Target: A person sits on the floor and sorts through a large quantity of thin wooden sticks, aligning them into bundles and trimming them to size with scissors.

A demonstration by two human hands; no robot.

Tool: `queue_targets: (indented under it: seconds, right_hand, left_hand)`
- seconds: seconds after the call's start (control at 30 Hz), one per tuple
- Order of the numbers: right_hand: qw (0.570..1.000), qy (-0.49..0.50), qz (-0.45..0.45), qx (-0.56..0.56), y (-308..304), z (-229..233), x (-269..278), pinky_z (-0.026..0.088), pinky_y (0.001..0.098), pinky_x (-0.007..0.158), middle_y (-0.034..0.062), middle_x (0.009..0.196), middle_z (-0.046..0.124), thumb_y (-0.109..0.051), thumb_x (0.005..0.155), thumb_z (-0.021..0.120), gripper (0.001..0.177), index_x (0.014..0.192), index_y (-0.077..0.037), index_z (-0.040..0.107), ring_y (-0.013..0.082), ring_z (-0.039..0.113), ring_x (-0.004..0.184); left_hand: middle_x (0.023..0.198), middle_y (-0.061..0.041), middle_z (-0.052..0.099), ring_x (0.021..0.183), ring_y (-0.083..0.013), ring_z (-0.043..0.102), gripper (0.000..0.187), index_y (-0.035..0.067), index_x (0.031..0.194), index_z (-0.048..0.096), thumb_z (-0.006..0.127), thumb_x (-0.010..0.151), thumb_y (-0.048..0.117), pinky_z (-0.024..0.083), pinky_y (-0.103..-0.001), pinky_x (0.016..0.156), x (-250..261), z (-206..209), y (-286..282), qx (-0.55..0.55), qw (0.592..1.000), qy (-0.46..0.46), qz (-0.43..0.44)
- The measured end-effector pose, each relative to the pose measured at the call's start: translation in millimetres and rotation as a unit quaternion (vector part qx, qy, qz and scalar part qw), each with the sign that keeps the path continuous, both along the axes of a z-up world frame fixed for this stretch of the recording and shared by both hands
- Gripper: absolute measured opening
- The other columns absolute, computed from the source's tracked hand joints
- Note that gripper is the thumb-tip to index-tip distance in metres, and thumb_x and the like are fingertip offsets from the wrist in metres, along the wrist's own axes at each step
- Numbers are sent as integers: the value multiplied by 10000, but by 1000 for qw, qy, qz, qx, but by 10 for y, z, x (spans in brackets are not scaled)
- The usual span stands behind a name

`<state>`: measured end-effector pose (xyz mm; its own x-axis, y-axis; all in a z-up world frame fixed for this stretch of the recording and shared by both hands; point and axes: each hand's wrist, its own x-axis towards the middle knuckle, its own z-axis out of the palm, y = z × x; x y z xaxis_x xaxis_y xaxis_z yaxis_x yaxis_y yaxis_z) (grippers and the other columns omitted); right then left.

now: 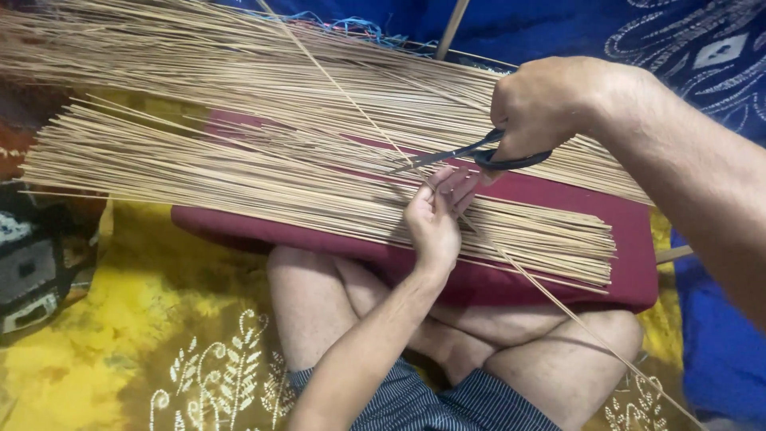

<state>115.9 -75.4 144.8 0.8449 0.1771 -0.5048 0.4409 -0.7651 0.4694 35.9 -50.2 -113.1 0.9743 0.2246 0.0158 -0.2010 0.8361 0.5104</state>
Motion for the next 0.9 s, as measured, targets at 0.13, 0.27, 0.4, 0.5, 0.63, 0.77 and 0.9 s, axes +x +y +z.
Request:
queue_targets:
  seconds: [0.13, 0.27, 0.4, 0.5, 0.63, 0.77, 0.9]
  right_hand:
    - [1000, 5, -3, -9, 58, 7, -16, 627, 370, 614, 69, 781, 824, -603, 786, 789, 476, 889, -144, 860, 212, 762, 683]
    - [1000, 12, 11, -17, 102, -7, -18, 599, 335, 565, 64, 770, 822, -420, 830, 723, 306, 875, -149, 858, 192, 743, 642]
    - [999, 12, 32, -30, 116, -16, -12, 617, 333, 595, 55, 804, 830, -403, 828, 712, 287, 886, -161, 856, 185, 759, 668]
    - [999, 15, 30, -41, 150, 12, -45, 591, 306, 555, 48, 766, 824, -422, 845, 720, 299, 885, -160, 858, 168, 736, 622]
    - [998, 12, 32, -60, 184, 19, -76, 547, 281, 538, 31, 743, 814, -427, 844, 723, 297, 889, -169, 862, 157, 710, 608]
    - [998, 17, 23, -57, 191, 19, -80, 552, 284, 544, 32, 761, 820, -457, 847, 748, 314, 885, -167, 862, 155, 714, 620]
    - [999, 11, 21, -45, 175, 24, -81, 573, 282, 534, 47, 751, 821, -511, 825, 781, 368, 872, -155, 863, 162, 727, 610]
  left_hand:
    - [1207, -193, 687, 1099, -274, 723, 200, -54, 1266, 526, 474, 1087, 19, 615, -354, 990, -26, 39, -43, 23, 1000, -7, 6]
    - [1151, -138, 694, 1111, -262, 704, 207, 2, 1218, 591, 457, 1068, 49, 548, -413, 1041, -12, -31, -92, -83, 995, -55, -26]
    - [1162, -155, 677, 1108, -270, 710, 170, -34, 1234, 553, 502, 1076, 3, 597, -400, 1036, -42, -15, -80, 14, 998, -61, 7]
    - [1170, -157, 673, 1105, -272, 715, 183, -34, 1219, 566, 508, 1047, -53, 623, -406, 1026, -34, -6, -73, 66, 996, -50, 21]
    - [1110, -140, 690, 1095, -293, 719, 192, -18, 1200, 610, 472, 1068, 7, 593, -405, 974, 12, -110, -133, -61, 997, -48, -11]
    - [1113, -160, 685, 1087, -300, 725, 172, -47, 1200, 582, 492, 1054, -38, 617, -398, 982, -32, -8, -85, 3, 999, -46, 4]
    - [1130, -186, 659, 1089, -315, 723, 164, -75, 1198, 547, 492, 1044, -69, 630, -412, 1019, -25, 37, -72, 70, 996, -47, 23]
